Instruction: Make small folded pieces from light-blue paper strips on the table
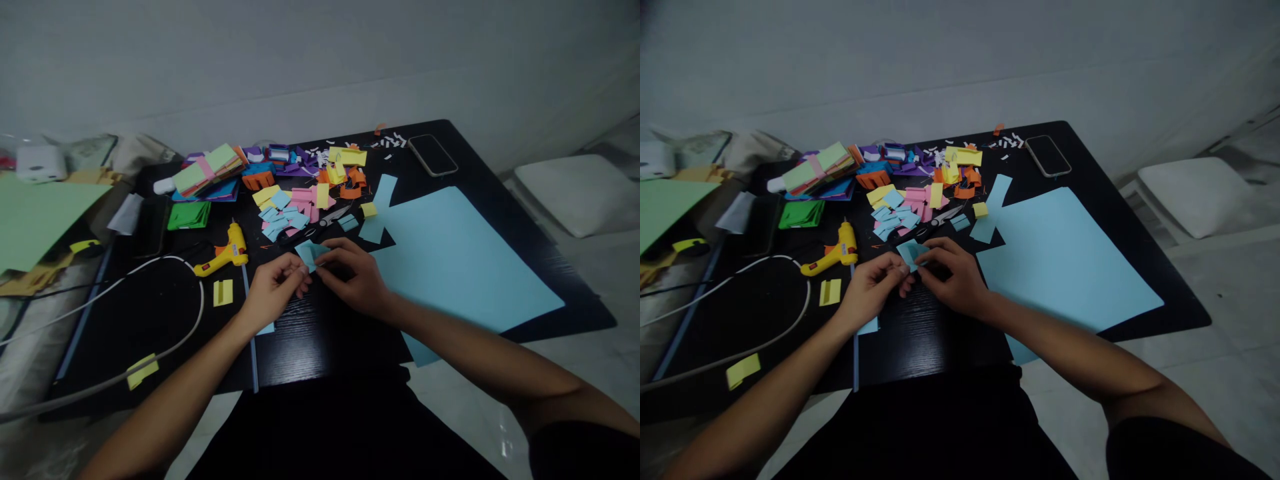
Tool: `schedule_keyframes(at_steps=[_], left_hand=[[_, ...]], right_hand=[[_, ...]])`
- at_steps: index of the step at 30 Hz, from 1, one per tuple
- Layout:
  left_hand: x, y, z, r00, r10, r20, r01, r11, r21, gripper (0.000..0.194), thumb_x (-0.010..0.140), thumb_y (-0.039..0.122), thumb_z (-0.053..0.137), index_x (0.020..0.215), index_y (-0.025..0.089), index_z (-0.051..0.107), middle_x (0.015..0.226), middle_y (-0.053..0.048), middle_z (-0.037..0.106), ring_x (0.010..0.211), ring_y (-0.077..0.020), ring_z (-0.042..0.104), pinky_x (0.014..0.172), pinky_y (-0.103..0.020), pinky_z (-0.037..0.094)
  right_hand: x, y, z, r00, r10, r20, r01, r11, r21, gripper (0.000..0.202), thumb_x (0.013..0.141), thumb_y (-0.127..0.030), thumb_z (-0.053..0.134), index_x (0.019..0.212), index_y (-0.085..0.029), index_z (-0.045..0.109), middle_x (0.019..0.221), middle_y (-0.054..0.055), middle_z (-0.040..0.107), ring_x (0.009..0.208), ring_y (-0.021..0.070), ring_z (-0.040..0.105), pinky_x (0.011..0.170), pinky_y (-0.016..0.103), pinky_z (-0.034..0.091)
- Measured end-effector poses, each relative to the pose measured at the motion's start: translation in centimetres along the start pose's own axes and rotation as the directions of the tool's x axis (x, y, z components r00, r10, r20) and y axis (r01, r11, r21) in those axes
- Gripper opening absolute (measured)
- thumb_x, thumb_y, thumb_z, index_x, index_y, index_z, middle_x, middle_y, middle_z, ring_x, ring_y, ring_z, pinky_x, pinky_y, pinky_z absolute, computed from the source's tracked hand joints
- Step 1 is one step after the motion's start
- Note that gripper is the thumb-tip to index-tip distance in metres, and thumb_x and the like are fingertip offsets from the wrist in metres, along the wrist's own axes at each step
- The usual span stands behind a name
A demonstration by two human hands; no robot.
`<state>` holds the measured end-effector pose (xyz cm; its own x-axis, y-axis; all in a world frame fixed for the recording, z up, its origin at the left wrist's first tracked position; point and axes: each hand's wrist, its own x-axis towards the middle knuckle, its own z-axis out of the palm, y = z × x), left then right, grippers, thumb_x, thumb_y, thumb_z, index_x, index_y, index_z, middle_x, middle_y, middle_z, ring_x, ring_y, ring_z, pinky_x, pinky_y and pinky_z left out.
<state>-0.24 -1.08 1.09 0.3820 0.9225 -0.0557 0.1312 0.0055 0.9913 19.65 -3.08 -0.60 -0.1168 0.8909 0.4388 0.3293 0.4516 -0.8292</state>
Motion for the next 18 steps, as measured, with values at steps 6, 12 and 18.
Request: schedule_keyframes(at_steps=[6, 12, 18], left_hand=[[0.09, -0.06, -0.12, 1.0, -0.009, 0.006, 0.01, 0.999, -0.044, 0.022, 0.094, 0.035, 0.068, 0.084, 0.015, 0.067, 0.071, -0.002, 0.071, 0.054, -0.0099, 0.062, 0.054, -0.022, 0.052], [0.17, -0.08, -0.2, 1.0, -0.006, 0.026, 0.008, 0.996, -0.084, 0.023, 0.095, 0.035, 0.067, 0.083, 0.015, 0.068, 0.071, -0.002, 0.07, 0.055, -0.0101, 0.062, 0.053, -0.022, 0.053], [0.22, -0.09, -0.15, 0.999, -0.003, 0.034, 0.007, 0.994, -0.107, 0.024, 0.095, 0.035, 0.067, 0.083, 0.014, 0.068, 0.071, -0.002, 0.07, 0.055, -0.0101, 0.063, 0.052, -0.022, 0.053]], right_hand=[[0.1, 0.25, -0.05, 0.989, -0.147, -0.033, 0.145, 0.988, -0.059, 0.01, 0.092, -0.016, 0.072, 0.099, -0.02, 0.078, 0.115, 0.01, 0.071, 0.105, 0.0209, 0.073, 0.088, 0.035, 0.062], [0.19, 0.41, -0.1, 0.978, -0.203, -0.043, 0.198, 0.976, -0.088, 0.009, 0.091, -0.018, 0.076, 0.098, -0.022, 0.079, 0.114, 0.01, 0.072, 0.103, 0.0209, 0.074, 0.089, 0.038, 0.063], [0.13, 0.53, -0.09, 0.977, -0.209, -0.042, 0.206, 0.976, -0.076, 0.008, 0.093, -0.018, 0.075, 0.097, -0.023, 0.079, 0.116, 0.009, 0.071, 0.097, 0.0184, 0.074, 0.085, 0.036, 0.065]])
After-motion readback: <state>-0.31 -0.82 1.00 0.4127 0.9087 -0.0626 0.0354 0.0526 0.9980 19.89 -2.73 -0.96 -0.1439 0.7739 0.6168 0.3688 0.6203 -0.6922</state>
